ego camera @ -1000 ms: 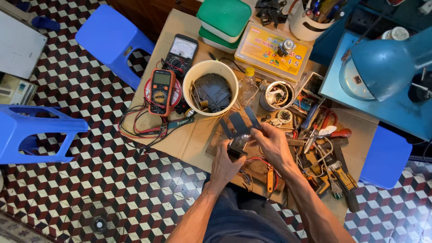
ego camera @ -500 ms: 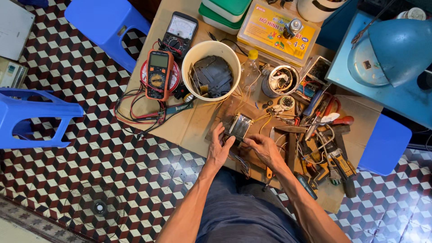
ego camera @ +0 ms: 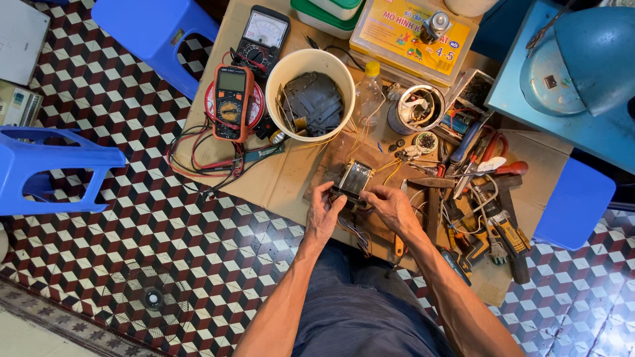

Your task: The person assembles a small electronic device by hand, connecting wires to a circuit board and securing components within a metal casing. They repeatedly adjust the wiring and casing alignment on a cluttered workbench.

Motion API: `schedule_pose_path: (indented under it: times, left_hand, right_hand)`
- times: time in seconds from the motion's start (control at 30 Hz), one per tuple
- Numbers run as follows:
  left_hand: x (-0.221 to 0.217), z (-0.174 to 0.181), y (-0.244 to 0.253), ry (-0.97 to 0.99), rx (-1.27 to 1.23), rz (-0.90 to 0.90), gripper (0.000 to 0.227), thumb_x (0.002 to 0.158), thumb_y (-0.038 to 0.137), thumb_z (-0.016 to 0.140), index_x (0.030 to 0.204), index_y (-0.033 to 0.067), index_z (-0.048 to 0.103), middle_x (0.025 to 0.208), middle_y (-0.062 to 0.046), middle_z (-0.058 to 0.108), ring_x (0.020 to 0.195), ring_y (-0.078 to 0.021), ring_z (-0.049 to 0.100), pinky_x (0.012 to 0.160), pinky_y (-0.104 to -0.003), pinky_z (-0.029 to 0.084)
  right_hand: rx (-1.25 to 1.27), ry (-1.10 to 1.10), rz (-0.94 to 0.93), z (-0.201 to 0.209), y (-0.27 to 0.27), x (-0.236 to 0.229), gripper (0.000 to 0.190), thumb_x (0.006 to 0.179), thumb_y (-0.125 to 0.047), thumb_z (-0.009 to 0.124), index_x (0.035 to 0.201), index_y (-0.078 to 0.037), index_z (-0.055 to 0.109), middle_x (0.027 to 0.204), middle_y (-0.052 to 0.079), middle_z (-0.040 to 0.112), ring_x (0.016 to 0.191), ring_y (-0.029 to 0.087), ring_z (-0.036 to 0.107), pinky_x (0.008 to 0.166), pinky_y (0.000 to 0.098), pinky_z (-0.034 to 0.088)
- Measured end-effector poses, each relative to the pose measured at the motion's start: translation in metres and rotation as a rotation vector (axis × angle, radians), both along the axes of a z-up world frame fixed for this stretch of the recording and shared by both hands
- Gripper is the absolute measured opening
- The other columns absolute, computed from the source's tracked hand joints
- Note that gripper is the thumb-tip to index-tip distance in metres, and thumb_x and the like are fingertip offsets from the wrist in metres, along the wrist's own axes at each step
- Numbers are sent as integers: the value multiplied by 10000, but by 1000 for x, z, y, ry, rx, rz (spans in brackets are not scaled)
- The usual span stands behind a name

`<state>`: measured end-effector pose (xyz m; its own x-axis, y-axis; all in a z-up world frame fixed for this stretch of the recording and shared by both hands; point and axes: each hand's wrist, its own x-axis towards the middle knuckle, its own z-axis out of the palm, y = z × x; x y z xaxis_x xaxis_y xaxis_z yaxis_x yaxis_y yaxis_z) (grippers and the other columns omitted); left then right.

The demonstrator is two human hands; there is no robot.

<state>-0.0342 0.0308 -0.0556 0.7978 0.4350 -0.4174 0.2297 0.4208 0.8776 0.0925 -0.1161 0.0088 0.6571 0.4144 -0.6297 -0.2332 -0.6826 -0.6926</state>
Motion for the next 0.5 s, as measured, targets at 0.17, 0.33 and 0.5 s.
schedule_pose_path:
  times: [0.17,0.33,0.5]
  left_hand:
    - [1,12,0,36,2,14,552,933,142,695,1418,7,470,1308,-170,642,1174,-194,622,990,-304,518]
    - [7,21,4,105,131,11,417,951,189,654,1336,48,578,1242,-150,674,1129,-196,663,955,-311,543]
    - [15,31,54,235,429,-368,372,1013,328,551,1264,97,700,1119,-146,752,1005,-218,709,880,-331,547]
  right_hand:
    - [28,-299,74,13,4,-20,298,973,-273,634,1131,-45,743,895,148,760,760,231,718,705,387,565]
    - [60,-587,143,14,7,-32,210,972,-196,642,1063,-37,745,924,162,731,804,314,714,703,407,555]
    - [43,-570,64,13,10,-33,179,962,-186,661,1030,-44,747,873,163,714,776,314,709,690,408,545]
